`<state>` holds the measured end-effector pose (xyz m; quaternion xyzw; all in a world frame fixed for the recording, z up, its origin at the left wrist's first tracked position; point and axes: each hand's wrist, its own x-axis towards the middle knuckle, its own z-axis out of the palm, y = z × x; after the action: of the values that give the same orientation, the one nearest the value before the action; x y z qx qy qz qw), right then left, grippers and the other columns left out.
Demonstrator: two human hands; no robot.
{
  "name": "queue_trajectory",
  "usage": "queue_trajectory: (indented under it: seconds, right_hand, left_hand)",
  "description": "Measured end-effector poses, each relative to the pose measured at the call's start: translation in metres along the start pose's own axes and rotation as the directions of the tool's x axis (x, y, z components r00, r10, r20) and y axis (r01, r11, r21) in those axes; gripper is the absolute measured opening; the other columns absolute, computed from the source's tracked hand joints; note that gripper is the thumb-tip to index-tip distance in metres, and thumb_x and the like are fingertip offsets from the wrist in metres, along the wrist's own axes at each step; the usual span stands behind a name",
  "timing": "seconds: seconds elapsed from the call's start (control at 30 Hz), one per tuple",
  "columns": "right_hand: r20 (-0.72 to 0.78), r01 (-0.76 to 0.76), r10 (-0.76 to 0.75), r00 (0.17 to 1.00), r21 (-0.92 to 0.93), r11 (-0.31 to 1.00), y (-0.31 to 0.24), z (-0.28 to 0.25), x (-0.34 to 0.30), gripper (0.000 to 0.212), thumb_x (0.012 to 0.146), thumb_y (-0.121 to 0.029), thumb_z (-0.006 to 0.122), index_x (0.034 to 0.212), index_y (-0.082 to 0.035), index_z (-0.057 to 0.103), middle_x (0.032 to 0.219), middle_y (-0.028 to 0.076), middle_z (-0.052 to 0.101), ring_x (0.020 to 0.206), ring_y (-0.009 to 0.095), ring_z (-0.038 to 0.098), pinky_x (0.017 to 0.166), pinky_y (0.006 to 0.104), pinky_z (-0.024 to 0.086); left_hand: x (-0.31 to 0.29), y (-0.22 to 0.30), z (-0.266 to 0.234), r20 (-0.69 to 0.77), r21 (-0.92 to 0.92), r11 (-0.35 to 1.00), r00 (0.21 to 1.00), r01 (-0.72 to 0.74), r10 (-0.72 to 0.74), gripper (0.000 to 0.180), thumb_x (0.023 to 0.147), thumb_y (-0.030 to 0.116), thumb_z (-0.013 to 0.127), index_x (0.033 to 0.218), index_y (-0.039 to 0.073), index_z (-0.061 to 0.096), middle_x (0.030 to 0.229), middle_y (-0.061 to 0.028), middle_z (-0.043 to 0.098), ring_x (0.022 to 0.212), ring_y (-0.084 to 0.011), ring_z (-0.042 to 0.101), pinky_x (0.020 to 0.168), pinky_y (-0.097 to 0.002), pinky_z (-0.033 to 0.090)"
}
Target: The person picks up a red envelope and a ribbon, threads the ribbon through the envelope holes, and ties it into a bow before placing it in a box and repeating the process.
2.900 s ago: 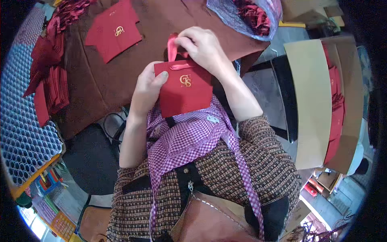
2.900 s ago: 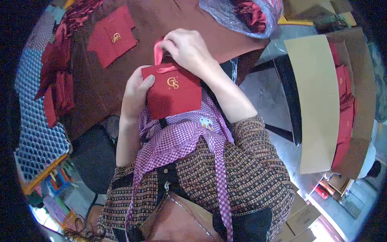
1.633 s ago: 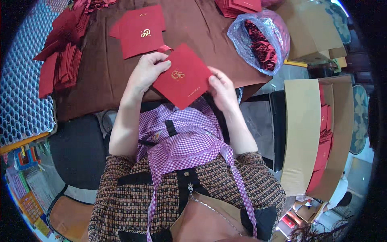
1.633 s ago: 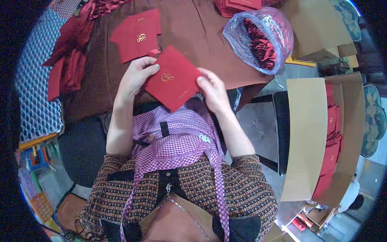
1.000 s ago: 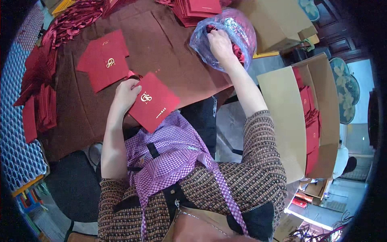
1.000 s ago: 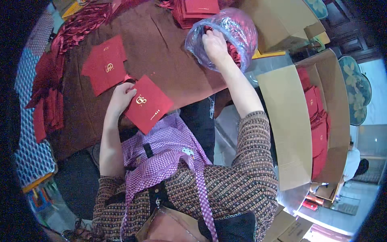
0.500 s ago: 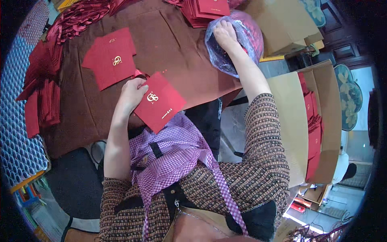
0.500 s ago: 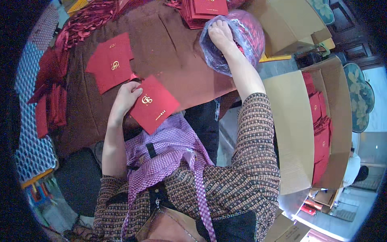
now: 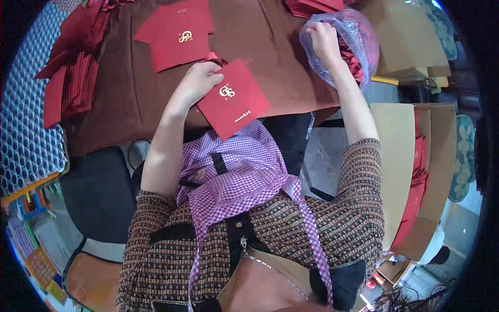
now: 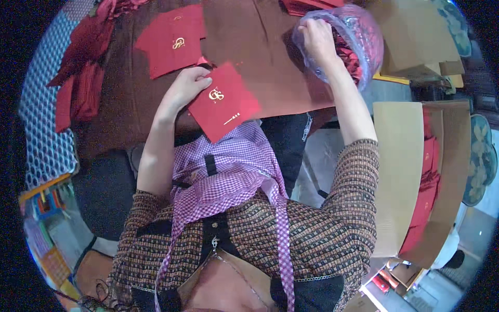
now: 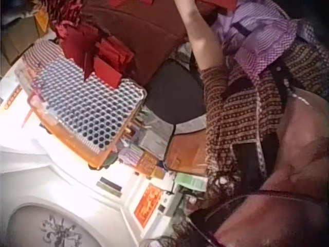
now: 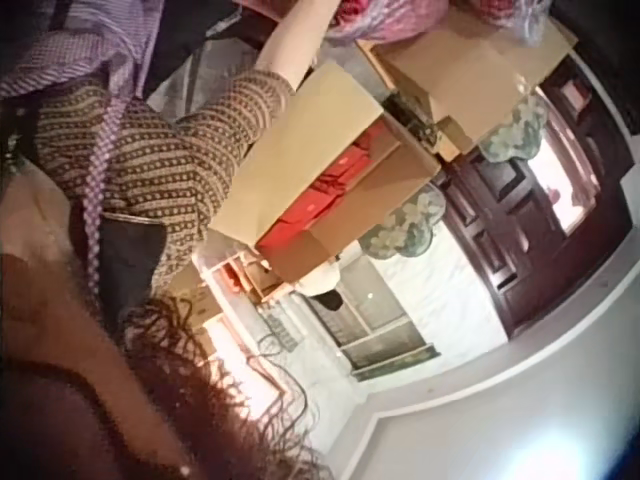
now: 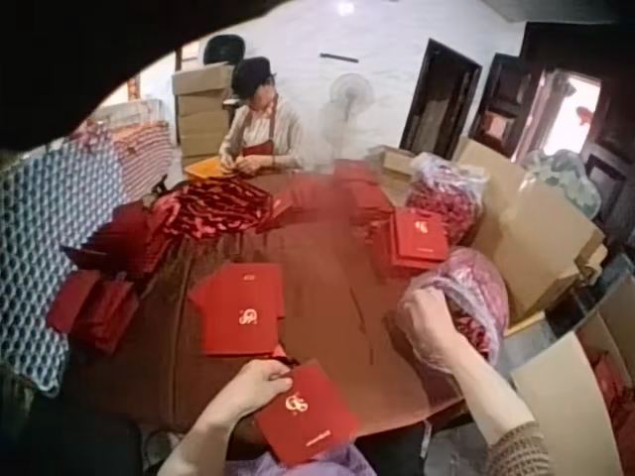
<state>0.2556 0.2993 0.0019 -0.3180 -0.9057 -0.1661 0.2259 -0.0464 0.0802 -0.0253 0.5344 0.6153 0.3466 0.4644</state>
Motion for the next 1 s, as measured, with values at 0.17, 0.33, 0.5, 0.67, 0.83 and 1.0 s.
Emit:
queue_trajectory:
  seconds: [0.17, 0.33, 0.5, 0.67, 0.83, 1.0]
  right_hand:
    - [0.159, -0.246, 0.246, 0.956, 0.893, 0.377, -0.117, -0.034, -0.011, 0.012, 0.093, -0.011, 0.047, 0.089, 0.0, 0.051, 0.074, 0.009, 0.06, 0.069, 0.018, 0.059, 0.066, 0.0302, 0.049]
    - [0.567, -0.615, -0.31, 0.763, 0.784, -0.082, -0.197, -0.097, -0.023, 0.013, 0.088, -0.003, 0.051, 0.099, 0.001, 0.055, 0.076, 0.002, 0.055, 0.063, 0.007, 0.054, 0.057, 0.0213, 0.044]
    - [0.604, -0.605, 0.027, 0.796, 0.794, 0.053, -0.193, -0.056, -0.026, 0.02, 0.085, -0.003, 0.057, 0.103, 0.003, 0.056, 0.079, 0.003, 0.059, 0.071, 0.01, 0.058, 0.064, 0.0235, 0.048]
    - [0.375, -0.446, 0.243, 0.895, 0.712, 0.542, -0.201, -0.044, -0.019, 0.013, 0.081, -0.005, 0.063, 0.093, 0.002, 0.063, 0.081, 0.01, 0.067, 0.074, 0.015, 0.064, 0.068, 0.0265, 0.051]
    - [0.12, -0.27, 0.257, 0.959, 0.664, 0.697, -0.205, -0.019, -0.018, 0.012, 0.076, -0.005, 0.067, 0.087, -0.001, 0.067, 0.083, 0.011, 0.068, 0.077, 0.025, 0.066, 0.071, 0.0338, 0.051]
    - [0.033, -0.242, 0.273, 0.962, 0.571, 0.784, -0.211, -0.021, -0.02, 0.009, 0.076, -0.007, 0.066, 0.084, -0.004, 0.067, 0.079, 0.01, 0.066, 0.077, 0.027, 0.063, 0.074, 0.038, 0.046]
  left_hand:
    - [0.003, -0.009, 0.002, 0.004, -0.07, 0.997, 0.999, 0.036, -0.036, 0.019, 0.086, 0.008, 0.06, 0.1, -0.004, 0.063, 0.083, -0.0021, 0.065, 0.075, -0.0079, 0.058, 0.068, -0.0241, 0.047]
    - [0.004, -0.017, 0.002, -0.037, -0.112, 0.994, 0.999, 0.002, -0.006, 0.021, 0.082, 0.01, 0.062, 0.097, -0.004, 0.066, 0.078, -0.0084, 0.067, 0.073, -0.0114, 0.061, 0.066, -0.0278, 0.049]
    - [0.003, -0.015, 0.003, -0.026, -0.051, 0.998, 0.999, -0.022, 0.021, 0.02, 0.086, 0.011, 0.062, 0.1, -0.004, 0.063, 0.079, -0.0041, 0.065, 0.07, -0.0083, 0.058, 0.063, -0.0245, 0.048]
    - [0.006, -0.026, 0.007, -0.124, 0.018, 0.998, 0.991, -0.054, 0.056, 0.019, 0.084, 0.012, 0.064, 0.095, -0.003, 0.062, 0.076, -0.0024, 0.062, 0.069, -0.0079, 0.056, 0.062, -0.0242, 0.047]
    - [0.009, -0.027, 0.009, -0.178, 0.021, 0.997, 0.981, -0.079, 0.082, 0.019, 0.079, 0.009, 0.069, 0.093, -0.001, 0.061, 0.075, -0.0006, 0.06, 0.068, -0.0068, 0.055, 0.059, -0.023, 0.045]
    - [0.006, -0.016, 0.005, -0.13, -0.018, 1.0, 0.991, -0.023, 0.02, 0.016, 0.08, 0.008, 0.068, 0.091, -0.001, 0.061, 0.074, 0.0006, 0.059, 0.067, -0.0053, 0.053, 0.057, -0.0219, 0.044]
